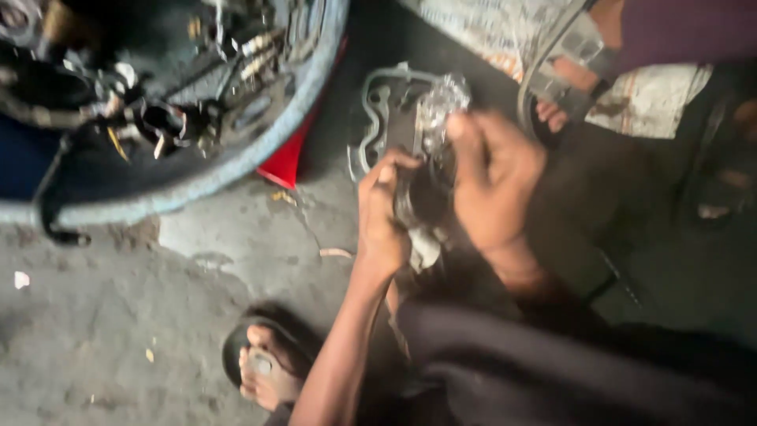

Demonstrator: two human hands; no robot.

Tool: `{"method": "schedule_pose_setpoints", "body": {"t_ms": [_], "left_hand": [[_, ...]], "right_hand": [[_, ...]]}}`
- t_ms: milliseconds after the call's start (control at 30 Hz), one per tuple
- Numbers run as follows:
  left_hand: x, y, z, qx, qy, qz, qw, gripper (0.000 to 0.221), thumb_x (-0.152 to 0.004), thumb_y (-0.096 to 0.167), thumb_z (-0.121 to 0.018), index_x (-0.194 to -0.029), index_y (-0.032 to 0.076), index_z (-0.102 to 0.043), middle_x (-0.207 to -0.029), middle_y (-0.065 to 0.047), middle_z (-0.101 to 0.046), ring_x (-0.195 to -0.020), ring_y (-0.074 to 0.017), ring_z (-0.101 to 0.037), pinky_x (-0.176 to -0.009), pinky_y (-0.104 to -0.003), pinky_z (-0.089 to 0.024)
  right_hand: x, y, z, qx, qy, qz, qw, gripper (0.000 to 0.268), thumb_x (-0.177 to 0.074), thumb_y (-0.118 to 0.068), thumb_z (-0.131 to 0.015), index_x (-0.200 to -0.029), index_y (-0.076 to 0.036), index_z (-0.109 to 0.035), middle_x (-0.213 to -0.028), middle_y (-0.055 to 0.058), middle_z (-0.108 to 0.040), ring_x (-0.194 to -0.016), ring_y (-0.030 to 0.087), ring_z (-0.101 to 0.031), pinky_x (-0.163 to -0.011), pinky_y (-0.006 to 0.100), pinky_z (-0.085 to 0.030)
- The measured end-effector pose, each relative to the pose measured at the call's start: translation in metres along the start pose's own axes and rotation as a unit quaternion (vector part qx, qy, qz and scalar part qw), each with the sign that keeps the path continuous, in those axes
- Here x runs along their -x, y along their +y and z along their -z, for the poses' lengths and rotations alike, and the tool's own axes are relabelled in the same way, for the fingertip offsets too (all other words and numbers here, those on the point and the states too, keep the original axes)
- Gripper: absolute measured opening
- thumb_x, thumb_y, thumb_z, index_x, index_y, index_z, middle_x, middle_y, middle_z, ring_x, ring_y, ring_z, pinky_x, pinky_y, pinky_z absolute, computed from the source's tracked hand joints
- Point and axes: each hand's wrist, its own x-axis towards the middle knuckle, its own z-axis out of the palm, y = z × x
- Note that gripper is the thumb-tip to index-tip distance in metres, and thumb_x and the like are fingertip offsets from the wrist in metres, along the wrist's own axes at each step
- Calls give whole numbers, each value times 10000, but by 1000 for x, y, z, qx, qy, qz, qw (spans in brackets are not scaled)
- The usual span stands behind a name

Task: The recorder is cleaning and inspecting a motorcycle engine piston and rings.

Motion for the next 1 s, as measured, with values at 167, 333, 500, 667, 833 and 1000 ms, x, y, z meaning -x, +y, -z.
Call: {"method": "schedule_pose_setpoints", "body": {"t_ms": [167,333,500,667,833,1000], "left_hand": [[-8,-22,8,67,-14,-34,997,530,-1067,461,-386,-1044,-21,-605,-1016,-67,-599,-1000,-171,-560,-922,-306,-447],[-2,-12,6,62,-2,18,998,576,-1030,523,-419,-1038,-23,-601,-956,-65,-587,-949,-161,-555,-873,-301,-457],[-13,-3,7,46,-10,-5,999,624,-1004,567,-403,-1013,-16,-626,-935,-70,-644,-887,-158,-597,-792,-295,-485],[-8,-13,4,21,-12,-5,1000,624,-1038,551,-379,-1031,-26,-617,-935,-76,-627,-904,-160,-578,-820,-305,-471],[-8,-14,-3,-6,-19,-13,1000,625,-1039,541,-357,-1015,-21,-631,-918,-67,-628,-888,-156,-594,-810,-302,-475],[-12,-20,4,80,-29,14,996,568,-1022,487,-391,-1026,-28,-629,-908,-79,-652,-857,-173,-598,-766,-313,-478]], "right_hand": [[10,3,-6,-28,-16,16,999,92,-1085,12,-608,-1071,82,-667,-962,52,-665,-882,78,-590,-793,219,-488],[2,-7,-8,12,-12,-11,1000,88,-1071,31,-630,-1072,104,-680,-947,104,-675,-877,126,-595,-802,240,-501],[5,10,1,14,-15,46,999,125,-1087,13,-600,-1144,101,-667,-1038,95,-695,-950,115,-639,-862,235,-523],[11,9,3,78,12,54,995,134,-1127,-14,-604,-1126,99,-676,-985,85,-687,-857,96,-613,-791,224,-510],[2,18,3,16,27,20,999,141,-1123,-45,-630,-1102,89,-668,-962,57,-653,-828,77,-573,-783,253,-482],[11,5,0,82,13,28,996,171,-1106,-73,-641,-1017,69,-671,-855,25,-598,-801,73,-519,-716,249,-449]]}}
